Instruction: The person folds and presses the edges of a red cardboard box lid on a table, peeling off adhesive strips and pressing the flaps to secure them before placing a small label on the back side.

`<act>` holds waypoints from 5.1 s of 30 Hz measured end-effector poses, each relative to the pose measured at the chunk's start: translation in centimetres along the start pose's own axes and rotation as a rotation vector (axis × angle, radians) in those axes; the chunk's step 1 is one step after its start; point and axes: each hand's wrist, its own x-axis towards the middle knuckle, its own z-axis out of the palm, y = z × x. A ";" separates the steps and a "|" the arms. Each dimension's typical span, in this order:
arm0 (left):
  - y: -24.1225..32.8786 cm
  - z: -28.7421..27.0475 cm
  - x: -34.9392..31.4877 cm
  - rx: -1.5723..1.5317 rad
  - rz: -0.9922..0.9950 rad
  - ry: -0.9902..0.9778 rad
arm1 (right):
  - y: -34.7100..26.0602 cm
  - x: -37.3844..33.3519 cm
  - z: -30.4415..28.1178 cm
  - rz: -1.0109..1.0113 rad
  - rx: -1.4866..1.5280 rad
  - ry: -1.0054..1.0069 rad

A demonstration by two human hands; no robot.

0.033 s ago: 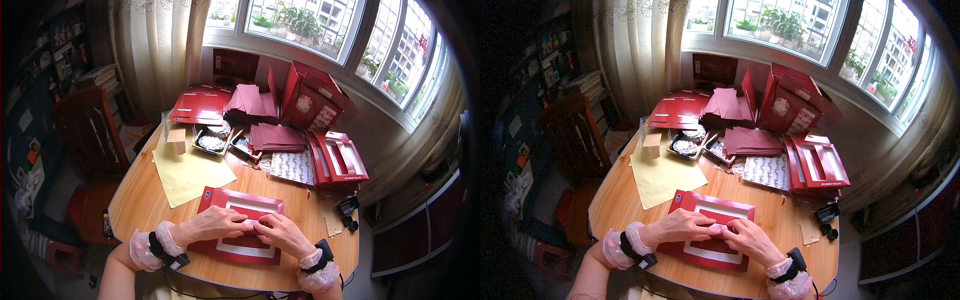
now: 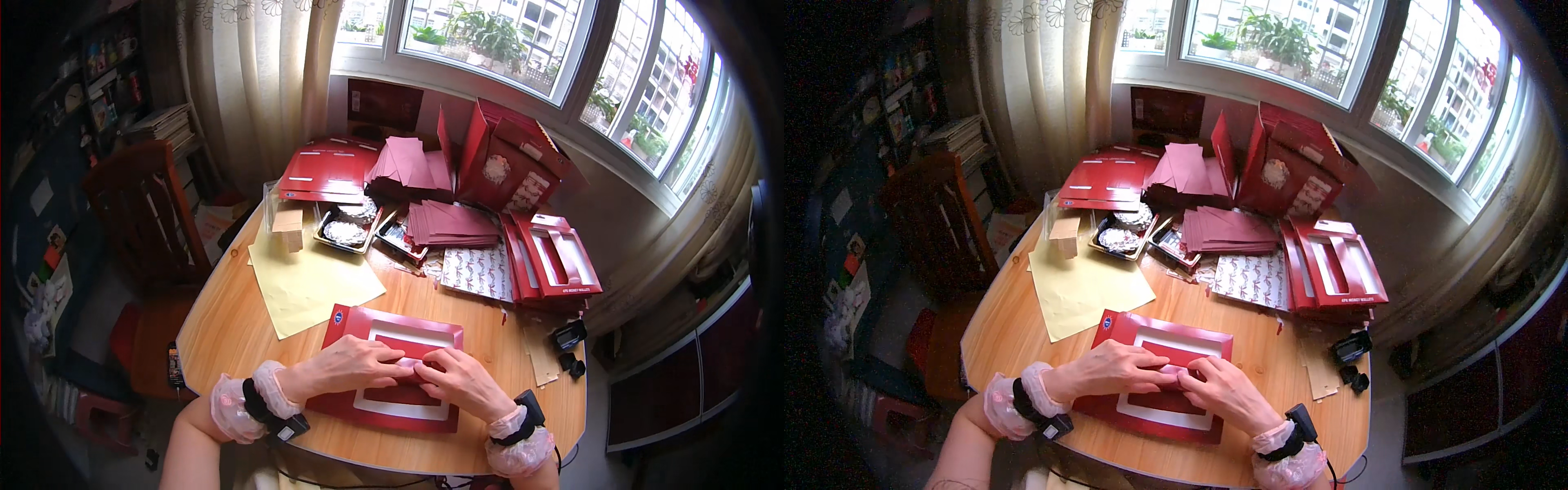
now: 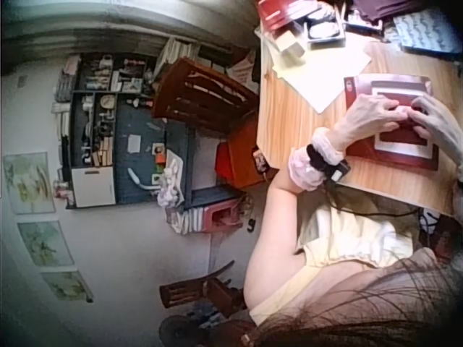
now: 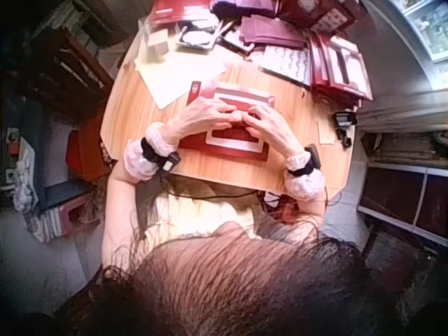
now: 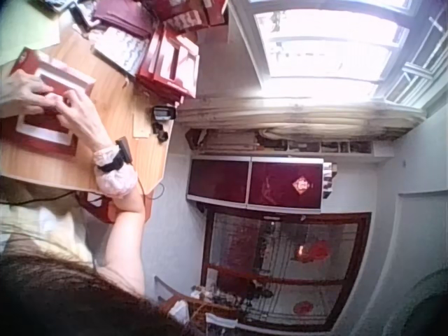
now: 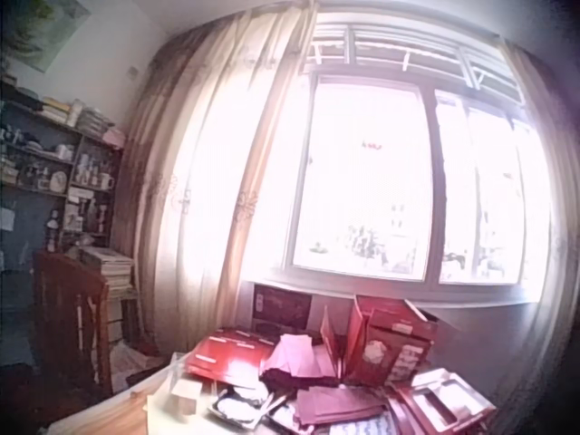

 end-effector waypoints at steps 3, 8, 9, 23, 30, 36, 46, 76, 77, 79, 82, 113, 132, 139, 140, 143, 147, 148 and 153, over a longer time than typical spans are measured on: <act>0.1 -0.2 0.1 -0.026 0.017 0.037 | 0.2 -0.1 0.0 -0.010 -0.009 0.012; -0.2 0.2 -0.1 -0.046 0.006 0.019 | 0.5 -0.1 -0.5 -0.068 -0.007 0.044; -0.2 0.2 -0.1 -0.049 0.013 0.024 | 0.6 -0.2 -0.4 -0.080 -0.011 0.045; -0.4 0.5 -0.4 -0.104 0.001 0.043 | 0.3 -0.3 -0.5 -0.057 0.020 0.033; 1.1 0.3 0.8 -0.079 -0.096 -0.070 | -0.5 0.8 0.3 0.067 0.027 -0.089; 2.8 0.4 1.2 -0.024 -0.158 -0.096 | -0.8 0.8 0.2 0.129 0.160 -0.103; 4.1 0.2 1.4 0.053 -0.275 -0.151 | -1.7 1.0 0.1 0.257 0.301 -0.195; 3.2 -0.4 0.5 0.048 -0.194 -0.182 | -2.5 1.4 -0.3 0.031 0.015 -0.135; 3.0 -0.6 0.5 0.048 -0.196 -0.182 | -2.7 1.5 -0.5 0.045 0.031 -0.136; 2.7 -0.9 0.4 -0.013 -0.140 -0.211 | -2.7 1.2 -0.6 0.058 0.046 -0.138; 2.6 -0.9 0.3 0.018 -0.126 -0.197 | -2.1 0.0 -0.7 0.127 0.211 -0.154; -0.2 -0.8 -0.3 -0.308 -0.255 -0.290 | -3.1 1.3 2.2 0.073 0.007 -0.275; -1.0 -1.2 0.4 -0.394 -0.225 -0.380 | -2.3 1.4 1.1 0.155 -0.010 -0.394; -0.9 -0.9 0.2 -0.447 -0.232 -0.365 | -2.1 0.5 -0.3 0.177 -0.029 -0.453; -0.8 -1.0 0.3 -0.462 -0.240 -0.369 | -1.9 0.4 -0.2 0.168 -0.027 -0.454; -0.8 -1.1 0.3 -0.446 -0.244 -0.367 | -1.6 0.3 0.2 0.159 -0.025 -0.447; -0.9 -0.9 0.4 -0.454 -0.272 -0.415 | -1.6 0.3 0.1 0.147 -0.013 -0.415; -0.9 -0.9 0.4 -0.464 -0.269 -0.409 | -1.7 0.1 -0.1 0.145 -0.014 -0.415; -0.7 -0.8 0.3 -0.476 -0.245 -0.395 | -1.3 -0.8 -0.4 0.147 -0.055 -0.459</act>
